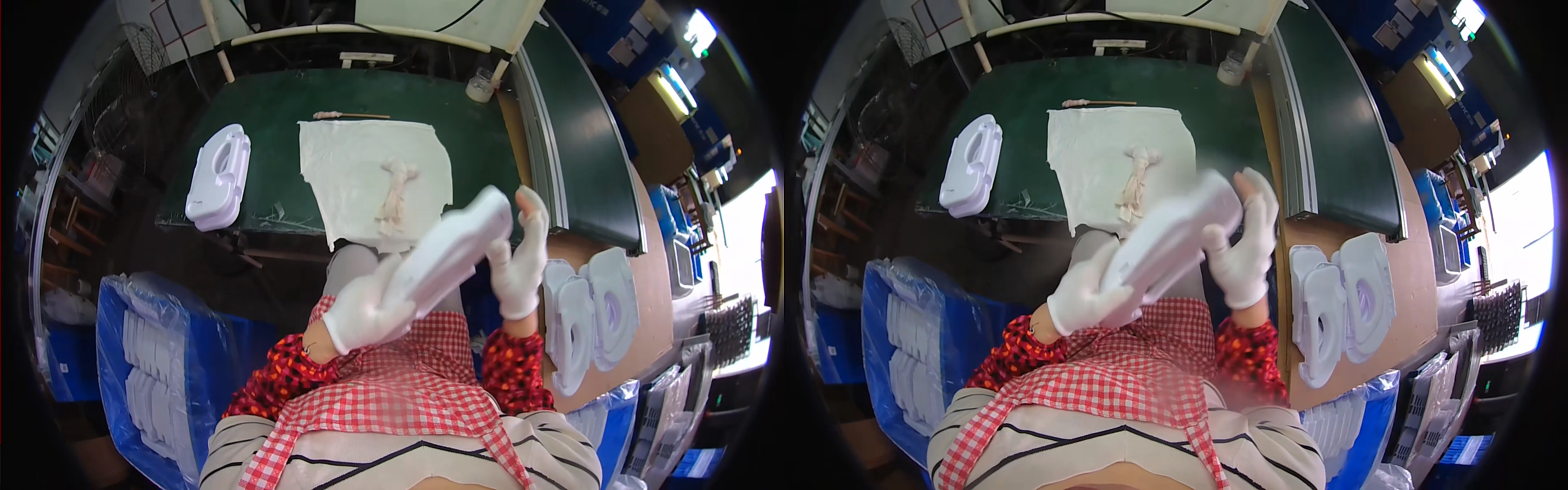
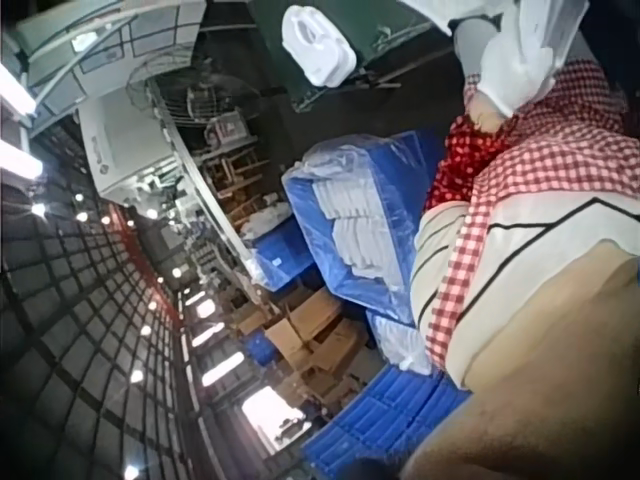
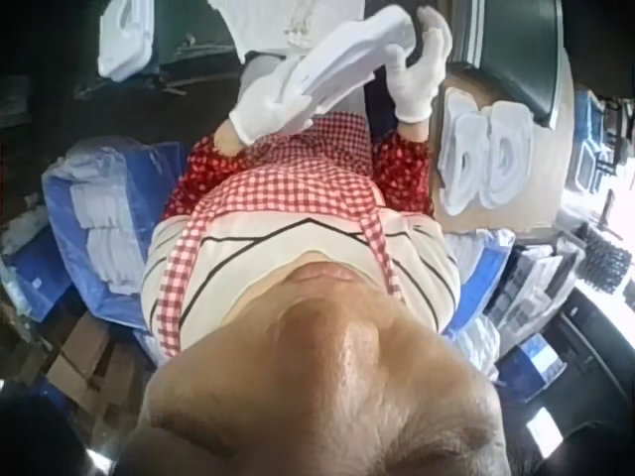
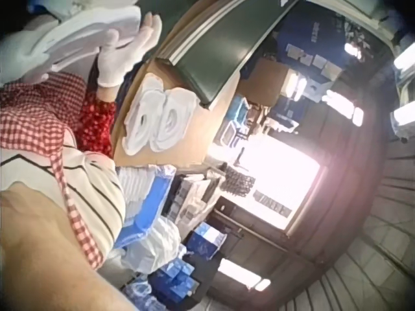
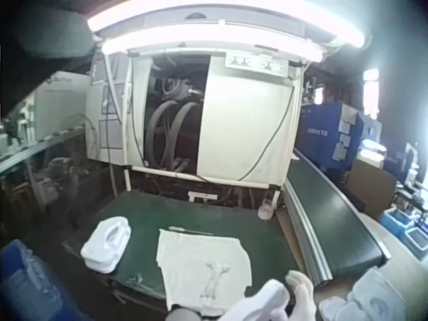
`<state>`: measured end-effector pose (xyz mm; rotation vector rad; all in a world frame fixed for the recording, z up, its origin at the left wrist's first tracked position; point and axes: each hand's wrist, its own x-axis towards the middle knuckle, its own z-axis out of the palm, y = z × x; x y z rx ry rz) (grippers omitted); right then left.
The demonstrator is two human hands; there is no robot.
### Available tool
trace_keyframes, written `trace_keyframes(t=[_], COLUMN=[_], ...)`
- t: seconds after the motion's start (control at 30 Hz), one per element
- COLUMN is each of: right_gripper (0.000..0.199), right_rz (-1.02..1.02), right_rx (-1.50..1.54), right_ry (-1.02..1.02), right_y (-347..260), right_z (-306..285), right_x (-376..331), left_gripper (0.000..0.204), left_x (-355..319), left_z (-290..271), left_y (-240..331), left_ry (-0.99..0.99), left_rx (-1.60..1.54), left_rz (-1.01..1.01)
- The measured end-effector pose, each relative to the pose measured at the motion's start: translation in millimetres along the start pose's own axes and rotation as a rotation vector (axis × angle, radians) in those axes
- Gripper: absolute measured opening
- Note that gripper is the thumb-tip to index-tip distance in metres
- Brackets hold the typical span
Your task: Cleaning and inspecting white plastic housing components and placing them into a blue storage bin.
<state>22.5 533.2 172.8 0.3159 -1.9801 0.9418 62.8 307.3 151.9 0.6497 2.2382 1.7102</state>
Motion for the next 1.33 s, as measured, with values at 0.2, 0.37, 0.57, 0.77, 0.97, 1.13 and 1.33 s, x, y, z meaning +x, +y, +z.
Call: trace_keyframes(t=[0.2,0.37,0.57,0.77,0.97,1.13,1.33], right_gripper=[0.025,0.032,0.047,0.051,0.039,0.034,0.035], right_rz=[0.520,0.428,0.643,0.646,0.702,1.074,0.592], right_rx=[0.155,0.055,0.035,-0.393,-0.214,0.301,0.169], right_ry=[-0.536,-0.618,-0.505,-0.949,-1.014,-0.640,-0.201], right_y=[18,21,66,77,107,125,93], right_z=[9,61,131,190,158,137,137], right_x=[-6,-25,-8,-22,1,29,36], left_gripper=[0.046,0.048,0.061,0.083,0.083,0.082,0.083], left_x=[1,23,50,126,172,213,223], left_z=[-7,-1,-65,-108,-122,-136,-111], left_y=[-28,-46,-129,-161,-179,-240,-200], left_ry=[-0.144,0.029,0.330,0.523,0.464,0.383,0.300], left_rx=[0.142,0.630,0.431,0.173,0.164,0.338,0.622], left_rz=[0.109,-0.284,-0.314,-0.572,-0.684,-0.637,-0.696])
